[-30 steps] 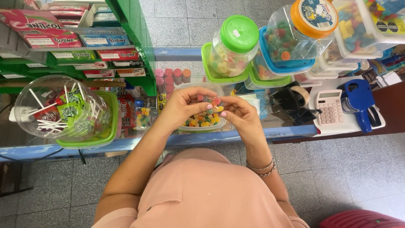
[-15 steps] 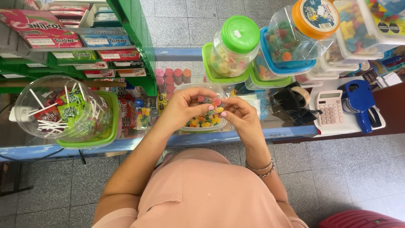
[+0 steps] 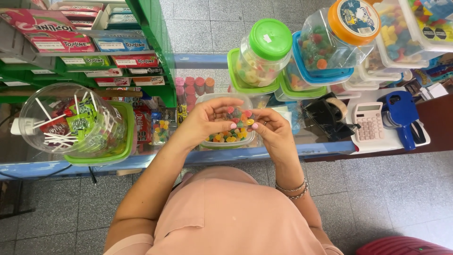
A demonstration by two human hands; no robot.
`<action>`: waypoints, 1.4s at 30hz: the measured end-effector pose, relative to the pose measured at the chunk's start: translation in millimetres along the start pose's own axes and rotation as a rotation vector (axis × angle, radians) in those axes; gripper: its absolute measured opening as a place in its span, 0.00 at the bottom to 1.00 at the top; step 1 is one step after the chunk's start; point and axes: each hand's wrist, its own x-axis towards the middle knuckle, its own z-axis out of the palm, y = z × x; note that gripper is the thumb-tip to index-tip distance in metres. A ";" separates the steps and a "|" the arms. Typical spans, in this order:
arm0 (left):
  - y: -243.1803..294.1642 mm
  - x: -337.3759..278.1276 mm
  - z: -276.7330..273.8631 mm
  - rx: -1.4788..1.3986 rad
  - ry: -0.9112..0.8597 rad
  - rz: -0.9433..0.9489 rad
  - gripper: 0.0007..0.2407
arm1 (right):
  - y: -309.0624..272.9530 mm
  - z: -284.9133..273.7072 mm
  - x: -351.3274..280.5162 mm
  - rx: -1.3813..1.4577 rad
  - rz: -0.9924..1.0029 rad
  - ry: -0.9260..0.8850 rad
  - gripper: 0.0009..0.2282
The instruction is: Picking up small colorful candies from a plastic container and placing them into a small clear plastic bag at a retail counter.
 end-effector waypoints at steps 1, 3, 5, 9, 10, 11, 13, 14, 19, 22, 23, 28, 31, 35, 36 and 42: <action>2.4 -0.9 0.3 0.000 0.000 0.000 0.22 | 2.8 -2.6 0.3 0.000 0.001 0.000 0.15; 7.0 -3.0 0.6 0.021 0.012 -0.003 0.21 | 8.6 -7.6 1.0 0.006 -0.006 -0.001 0.15; 2.5 -2.4 0.4 0.021 0.021 0.001 0.21 | 5.2 -3.1 -0.5 0.003 -0.007 0.001 0.15; -12.6 -3.3 -2.6 0.034 0.042 0.007 0.22 | 2.4 1.1 -1.2 -0.022 -0.013 0.003 0.14; -12.1 -3.1 -3.2 0.034 0.042 0.007 0.22 | 3.0 1.5 -1.2 -0.022 -0.013 0.003 0.14; -11.7 -3.0 -3.8 0.031 0.035 0.016 0.22 | 3.5 1.8 -1.3 -0.016 -0.018 0.002 0.14; -11.0 -3.6 -4.7 0.027 0.027 0.024 0.22 | 3.0 3.5 -1.7 -0.012 -0.022 0.000 0.14; -10.5 -4.3 -4.9 0.022 0.025 0.024 0.22 | 1.8 4.7 -1.9 -0.012 -0.023 0.002 0.14; -6.9 -6.1 -6.7 -0.028 0.016 -0.001 0.20 | 2.1 5.4 -2.7 -0.018 -0.029 0.007 0.14; -6.1 -5.6 -8.1 -0.032 0.029 0.020 0.19 | -1.0 6.9 -2.3 -0.027 -0.042 0.010 0.14; -5.7 -6.7 -7.7 0.011 0.045 0.028 0.19 | -10.5 15.2 -2.9 -0.062 -0.055 -0.018 0.16; -12.0 -10.4 -5.9 0.076 0.082 0.029 0.18 | -21.4 32.7 -3.4 -0.332 -0.108 -0.007 0.17; -9.3 -12.3 -2.5 0.100 0.087 0.021 0.16 | -18.8 42.0 -0.6 -0.450 -0.163 0.076 0.08; -4.3 -14.4 5.1 0.131 0.166 0.037 0.13 | -18.1 51.6 -1.2 -0.523 -0.277 0.177 0.04; 0.0 -15.0 8.3 0.188 0.218 0.045 0.10 | -16.6 52.1 -2.1 -0.539 -0.276 0.200 0.07; -2.6 -15.1 5.2 0.139 0.295 0.073 0.07 | -17.3 59.5 -5.1 -0.522 -0.200 0.303 0.06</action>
